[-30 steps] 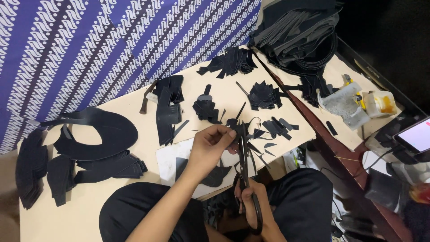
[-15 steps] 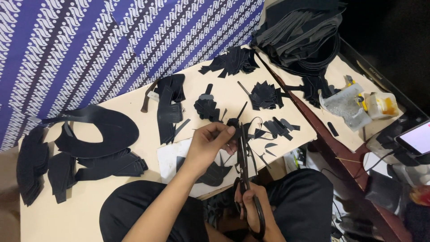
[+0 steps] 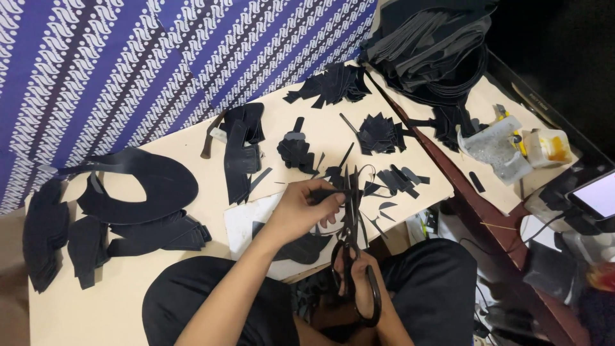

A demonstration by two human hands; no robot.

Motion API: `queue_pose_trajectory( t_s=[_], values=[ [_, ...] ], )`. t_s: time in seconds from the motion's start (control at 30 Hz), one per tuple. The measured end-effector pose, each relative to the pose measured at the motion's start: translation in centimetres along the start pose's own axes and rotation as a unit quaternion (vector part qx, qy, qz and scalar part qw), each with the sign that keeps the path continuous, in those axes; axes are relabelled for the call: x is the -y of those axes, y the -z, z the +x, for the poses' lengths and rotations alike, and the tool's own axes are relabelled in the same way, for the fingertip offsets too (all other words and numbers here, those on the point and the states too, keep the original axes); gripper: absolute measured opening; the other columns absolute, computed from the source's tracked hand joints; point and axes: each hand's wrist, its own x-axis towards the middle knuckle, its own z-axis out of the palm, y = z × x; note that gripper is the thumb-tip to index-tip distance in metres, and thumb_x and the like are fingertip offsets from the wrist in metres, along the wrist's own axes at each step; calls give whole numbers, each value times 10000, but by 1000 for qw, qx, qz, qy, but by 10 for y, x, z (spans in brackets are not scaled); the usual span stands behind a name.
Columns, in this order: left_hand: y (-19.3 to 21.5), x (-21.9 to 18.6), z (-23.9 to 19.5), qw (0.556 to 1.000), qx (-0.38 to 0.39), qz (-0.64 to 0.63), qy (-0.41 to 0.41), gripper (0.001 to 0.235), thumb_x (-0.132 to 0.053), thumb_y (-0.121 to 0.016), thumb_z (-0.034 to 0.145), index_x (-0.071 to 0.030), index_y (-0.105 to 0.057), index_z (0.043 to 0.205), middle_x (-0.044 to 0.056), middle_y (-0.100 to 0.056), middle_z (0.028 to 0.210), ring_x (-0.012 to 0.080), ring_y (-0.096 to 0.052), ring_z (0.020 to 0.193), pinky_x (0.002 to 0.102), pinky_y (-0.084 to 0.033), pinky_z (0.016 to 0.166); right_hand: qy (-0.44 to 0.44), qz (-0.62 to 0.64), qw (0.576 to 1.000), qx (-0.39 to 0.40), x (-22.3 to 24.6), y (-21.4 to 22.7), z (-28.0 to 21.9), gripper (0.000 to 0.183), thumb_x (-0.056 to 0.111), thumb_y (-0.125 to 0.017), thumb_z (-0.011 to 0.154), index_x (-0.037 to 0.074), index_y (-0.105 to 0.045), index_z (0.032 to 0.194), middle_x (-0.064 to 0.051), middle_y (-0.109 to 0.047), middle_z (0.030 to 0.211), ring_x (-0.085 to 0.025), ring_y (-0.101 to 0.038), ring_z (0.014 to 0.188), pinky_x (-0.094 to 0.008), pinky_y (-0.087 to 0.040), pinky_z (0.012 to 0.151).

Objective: The person uses shears to cut a black fabric piece into smaller shapes on a cluttered table. They repeatedly trim edges and separate cut pieces, working one item at a time.

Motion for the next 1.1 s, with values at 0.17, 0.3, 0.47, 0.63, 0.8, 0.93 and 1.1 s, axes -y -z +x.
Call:
queue_pose_trajectory(
  t_s=[0.17,0.3,0.47,0.63,0.8,0.93,1.1],
  values=[
    [3,22,17,995,-8,-95,-31,207,-178,-717,942,-33,-711,793,89,-695,670,167,-652,570,276,-542,518,39,-50,997,39,-2,9,7,882,869,-404,747,16,-616,682,-101,-540,513,-192,-527,290,-266,-439,310],
    [6,25,22,995,-26,-91,-9,210,-176,-719,944,-31,-711,792,96,-716,691,167,-654,577,281,-531,536,17,-30,999,34,0,12,10,862,869,-431,722,22,-584,671,-100,-579,639,-190,-535,314,-266,-454,298],
    [13,31,31,994,-40,-94,-35,233,-160,-718,946,-29,-677,757,124,-700,626,183,-666,547,288,-545,541,13,-126,991,52,24,20,10,861,869,-316,768,56,-587,687,-47,-512,543,-144,-514,357,-255,-394,381],
    [19,40,43,992,-45,-111,-46,246,-155,-723,954,-53,-635,749,102,-676,648,188,-713,611,273,-563,541,4,-152,987,48,10,31,21,738,777,-389,826,81,-571,658,-30,-511,525,-140,-522,330,-265,-409,351],
    [32,52,57,985,-85,-143,-40,272,-80,-763,922,-101,-565,738,36,-596,677,198,-753,732,274,-594,576,12,-171,985,21,-4,37,26,619,665,-422,904,106,-538,664,-39,-492,425,-141,-504,293,-278,-444,323],
    [41,59,65,958,-100,-261,58,76,-17,-734,913,-16,-664,944,168,-711,844,356,-793,861,378,-674,796,27,-88,996,-22,1,40,28,695,695,-440,895,62,-554,633,-64,-498,484,-167,-478,285,-271,-355,317],
    [41,58,67,960,-130,-212,132,175,-62,-632,982,77,-661,1084,233,-717,951,358,-782,888,383,-676,824,2,-85,995,-52,9,44,24,761,746,-392,871,40,-588,664,-68,-497,490,-182,-501,319,-288,-388,327]
  ],
)
